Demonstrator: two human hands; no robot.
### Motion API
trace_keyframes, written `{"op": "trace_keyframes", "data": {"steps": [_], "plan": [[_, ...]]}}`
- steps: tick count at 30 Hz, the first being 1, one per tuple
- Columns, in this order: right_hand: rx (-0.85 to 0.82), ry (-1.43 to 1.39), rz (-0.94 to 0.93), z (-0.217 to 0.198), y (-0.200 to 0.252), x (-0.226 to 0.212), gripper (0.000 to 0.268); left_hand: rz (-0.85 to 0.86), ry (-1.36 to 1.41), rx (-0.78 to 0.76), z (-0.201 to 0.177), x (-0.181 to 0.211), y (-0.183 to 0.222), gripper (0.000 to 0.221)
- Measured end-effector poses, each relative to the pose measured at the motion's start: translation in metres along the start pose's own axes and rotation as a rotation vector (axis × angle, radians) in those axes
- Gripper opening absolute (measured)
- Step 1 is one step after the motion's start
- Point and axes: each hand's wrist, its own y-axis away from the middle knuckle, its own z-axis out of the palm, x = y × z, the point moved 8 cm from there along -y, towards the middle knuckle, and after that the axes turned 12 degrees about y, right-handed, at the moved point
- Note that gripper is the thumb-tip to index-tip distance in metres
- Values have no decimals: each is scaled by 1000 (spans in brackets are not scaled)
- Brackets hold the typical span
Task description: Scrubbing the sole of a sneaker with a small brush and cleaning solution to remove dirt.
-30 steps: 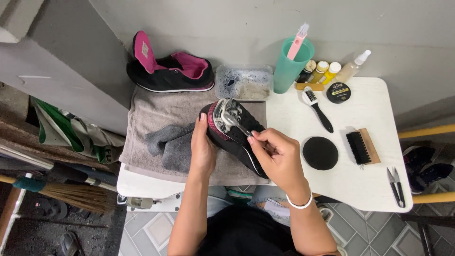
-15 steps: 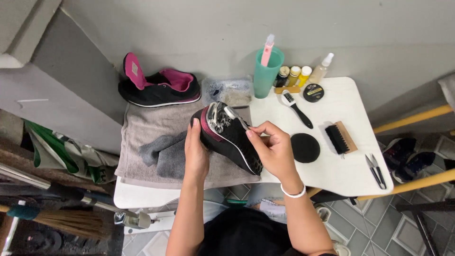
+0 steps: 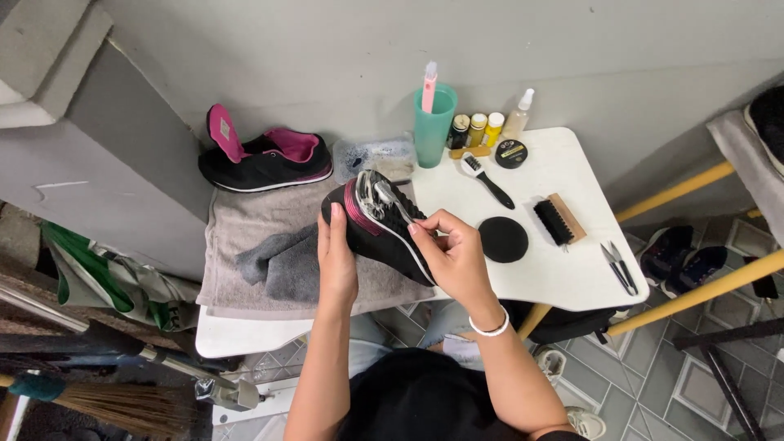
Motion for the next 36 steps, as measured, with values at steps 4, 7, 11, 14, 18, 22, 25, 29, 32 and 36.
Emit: {"op": "trace_keyframes", "data": {"steps": [4,7,11,14,18,22,25,29,32,36], "plan": [[-26,-18,6,-5,13,6,10,34,-4,-1,-6,-8,0,79],[-103,-106,0,-8,12,16,10,30,-20,0,-13,-17,-3,78],[-99,-206,13,-18,15,19,9,54,1,32,-18,-24,0,70],[-74,-172,3,-23,12,12,9,53,47,62,-17,-24,0,69],[4,-86,9,-35,-3,16,8,37,135,38,-35,-44,-22,50],[105,44,24,-49,-26,30,8,-45,197,24,-50,-51,-29,42],[139,356,-59,-42,-51,38,10,-84,260,54,-49,-48,-26,44],[41,594,-185,-11,-76,51,12,-80,288,38,-47,-50,-33,45],[-16,732,-214,4,-86,56,14,-60,303,37,-48,-52,-39,41],[-50,838,-205,3,-79,59,15,-51,306,32,-49,-52,-41,40]]}}
